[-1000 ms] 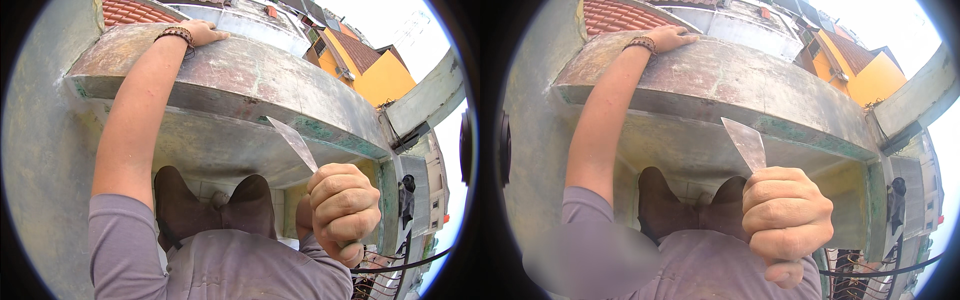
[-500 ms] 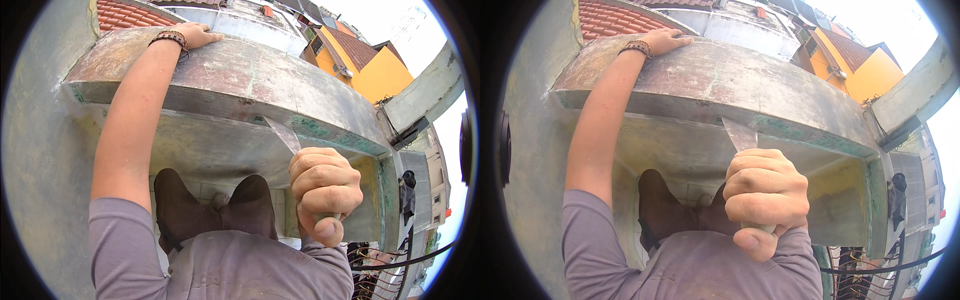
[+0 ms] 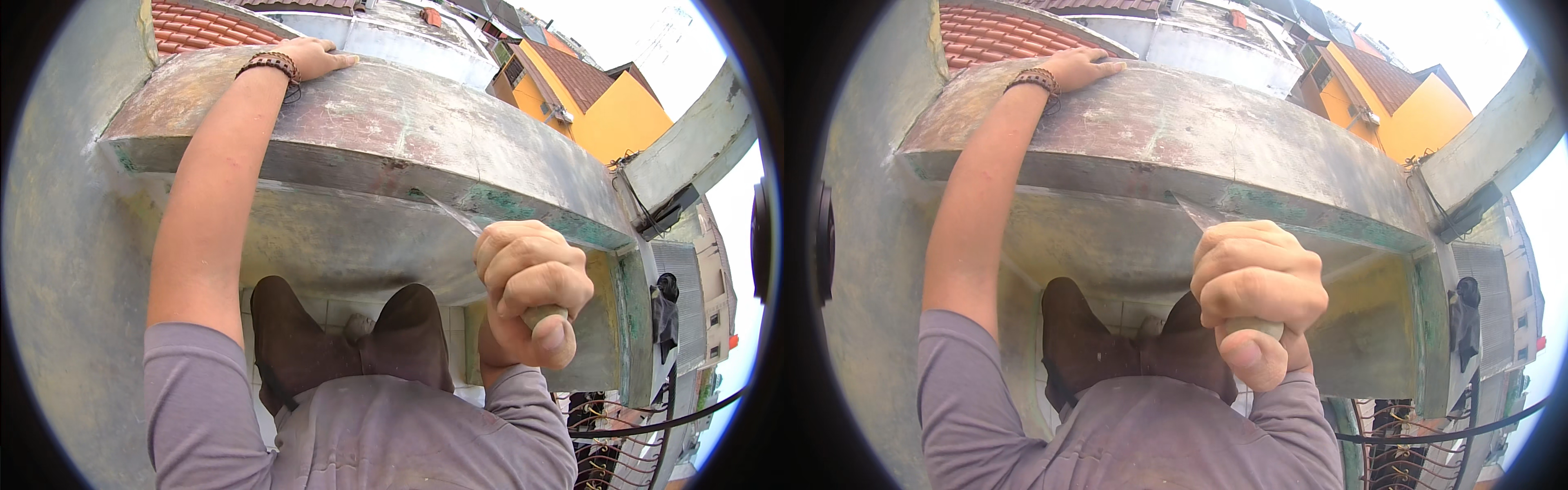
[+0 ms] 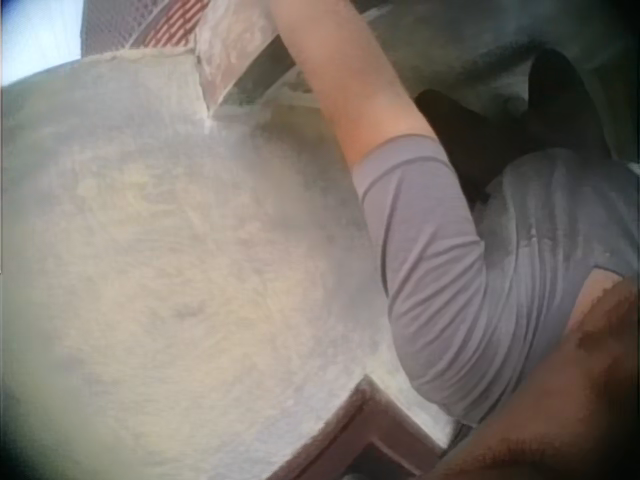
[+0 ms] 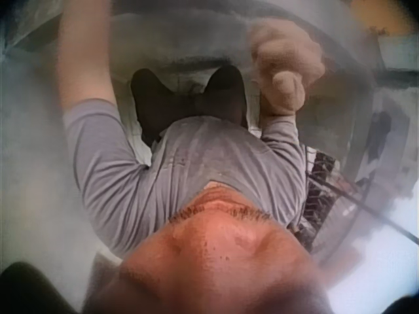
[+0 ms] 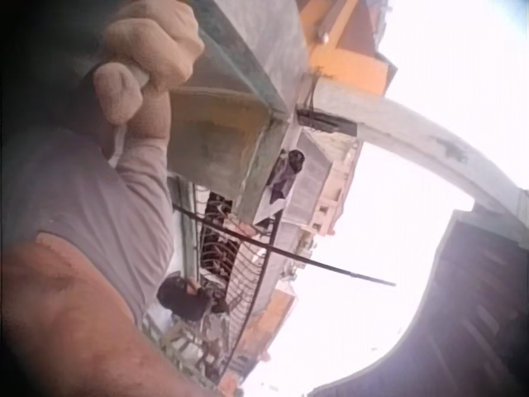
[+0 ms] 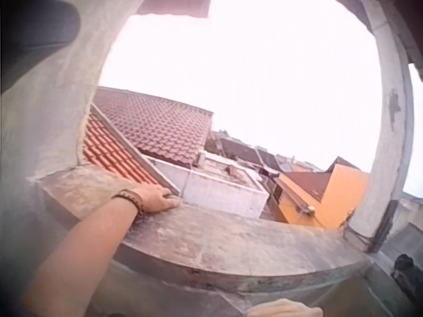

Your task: The person carries a blue plastic stool and a scraper to a balcony, places the stool, and scrapes old paint from a concrete ledge. The person repeatedly scrapes along the ledge surface, removing flakes of paint.

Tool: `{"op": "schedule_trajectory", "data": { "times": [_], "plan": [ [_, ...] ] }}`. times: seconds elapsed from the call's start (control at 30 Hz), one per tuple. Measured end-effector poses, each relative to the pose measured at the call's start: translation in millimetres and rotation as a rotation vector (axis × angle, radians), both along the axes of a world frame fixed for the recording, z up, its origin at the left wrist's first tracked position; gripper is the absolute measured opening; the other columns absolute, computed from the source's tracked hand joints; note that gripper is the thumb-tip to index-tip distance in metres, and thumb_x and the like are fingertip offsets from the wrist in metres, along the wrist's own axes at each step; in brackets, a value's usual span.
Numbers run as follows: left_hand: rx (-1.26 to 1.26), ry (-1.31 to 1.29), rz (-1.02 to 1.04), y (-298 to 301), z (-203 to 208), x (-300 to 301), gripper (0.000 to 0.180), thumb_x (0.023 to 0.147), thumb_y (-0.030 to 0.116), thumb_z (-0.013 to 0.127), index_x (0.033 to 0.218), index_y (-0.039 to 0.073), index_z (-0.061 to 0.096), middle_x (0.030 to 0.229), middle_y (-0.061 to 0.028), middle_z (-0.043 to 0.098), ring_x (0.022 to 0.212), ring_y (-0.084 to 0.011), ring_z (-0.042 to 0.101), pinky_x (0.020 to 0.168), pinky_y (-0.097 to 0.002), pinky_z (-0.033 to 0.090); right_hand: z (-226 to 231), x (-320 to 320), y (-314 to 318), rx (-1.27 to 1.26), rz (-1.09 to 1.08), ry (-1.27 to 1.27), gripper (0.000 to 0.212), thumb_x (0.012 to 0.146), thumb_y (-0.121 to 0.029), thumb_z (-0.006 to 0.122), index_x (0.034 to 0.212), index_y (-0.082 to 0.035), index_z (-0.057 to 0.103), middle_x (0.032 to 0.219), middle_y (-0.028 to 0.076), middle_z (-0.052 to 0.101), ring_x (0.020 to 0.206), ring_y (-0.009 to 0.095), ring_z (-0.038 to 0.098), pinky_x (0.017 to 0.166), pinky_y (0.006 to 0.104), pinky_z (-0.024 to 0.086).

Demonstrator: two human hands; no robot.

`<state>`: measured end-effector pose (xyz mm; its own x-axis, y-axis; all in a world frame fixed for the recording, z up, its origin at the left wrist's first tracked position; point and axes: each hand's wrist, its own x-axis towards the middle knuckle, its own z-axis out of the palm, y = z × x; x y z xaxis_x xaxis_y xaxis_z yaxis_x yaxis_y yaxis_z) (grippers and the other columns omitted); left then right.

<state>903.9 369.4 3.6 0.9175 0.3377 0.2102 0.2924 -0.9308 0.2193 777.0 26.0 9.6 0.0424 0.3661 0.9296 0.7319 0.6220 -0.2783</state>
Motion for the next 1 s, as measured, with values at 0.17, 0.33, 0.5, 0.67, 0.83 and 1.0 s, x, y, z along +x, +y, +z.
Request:
{"op": "schedule_trajectory", "data": {
  "times": [0.17,0.33,0.5,0.67,0.83,1.0],
  "plan": [
    [-0.023,0.041,-0.019,2.3,4.5,-3.0,0.080,0.090,0.072,0.045,0.148,0.017,0.044,0.153,-0.0166,0.040,0.142,-0.0315,0.038,0.117,-0.0454,0.031,5.0,-5.4,-9.8,-0.010,-0.001,-0.016,0.041,0.092,-0.035,0.053,0.067,-0.002,0.054,0.055,0.006,0.049,0.041,0.017,0.042,0.039,0.0314,0.034],
    [0.012,-0.010,-0.003,5.1,-3.7,3.1,0.079,0.089,0.072,0.047,0.145,0.016,0.049,0.148,-0.0142,0.048,0.137,-0.0290,0.045,0.113,-0.0440,0.037,-19.0,18.0,17.9,-0.111,-0.066,0.129,0.036,0.089,-0.030,0.056,0.066,-0.001,0.056,0.055,0.006,0.050,0.041,0.018,0.044,0.039,0.0308,0.036],
    [-0.004,0.021,-0.041,7.1,-0.4,6.8,0.082,0.090,0.072,0.045,0.147,0.013,0.045,0.151,-0.0167,0.043,0.140,-0.0312,0.041,0.116,-0.0443,0.033,3.5,-12.4,-6.1,0.027,0.093,-0.005,0.036,0.086,-0.030,0.060,0.066,0.000,0.056,0.055,0.007,0.049,0.044,0.018,0.047,0.039,0.0306,0.036],
    [0.020,0.060,-0.035,9.4,1.7,1.6,0.080,0.091,0.071,0.044,0.147,0.014,0.045,0.151,-0.0175,0.043,0.139,-0.0319,0.041,0.116,-0.0444,0.033,-9.5,4.4,18.0,-0.072,0.026,0.030,0.036,0.087,-0.030,0.059,0.066,-0.001,0.055,0.056,0.007,0.049,0.041,0.018,0.043,0.037,0.0294,0.033],
    [0.003,0.032,-0.047,5.9,1.7,2.9,0.081,0.090,0.071,0.044,0.147,0.013,0.045,0.151,-0.0175,0.043,0.140,-0.0319,0.041,0.116,-0.0441,0.033,4.2,-5.0,10.6,-0.040,0.044,-0.052,0.035,0.086,-0.029,0.060,0.066,0.000,0.056,0.056,0.007,0.049,0.042,0.018,0.044,0.037,0.0301,0.034],
    [0.025,0.049,-0.039,5.5,1.8,3.9,0.080,0.091,0.071,0.044,0.147,0.013,0.045,0.151,-0.0167,0.043,0.141,-0.0311,0.039,0.117,-0.0436,0.032,-15.0,2.0,23.8,-0.111,0.029,0.076,0.034,0.085,-0.026,0.060,0.064,0.000,0.055,0.057,0.007,0.050,0.043,0.018,0.046,0.038,0.0298,0.035]
  ]
}}
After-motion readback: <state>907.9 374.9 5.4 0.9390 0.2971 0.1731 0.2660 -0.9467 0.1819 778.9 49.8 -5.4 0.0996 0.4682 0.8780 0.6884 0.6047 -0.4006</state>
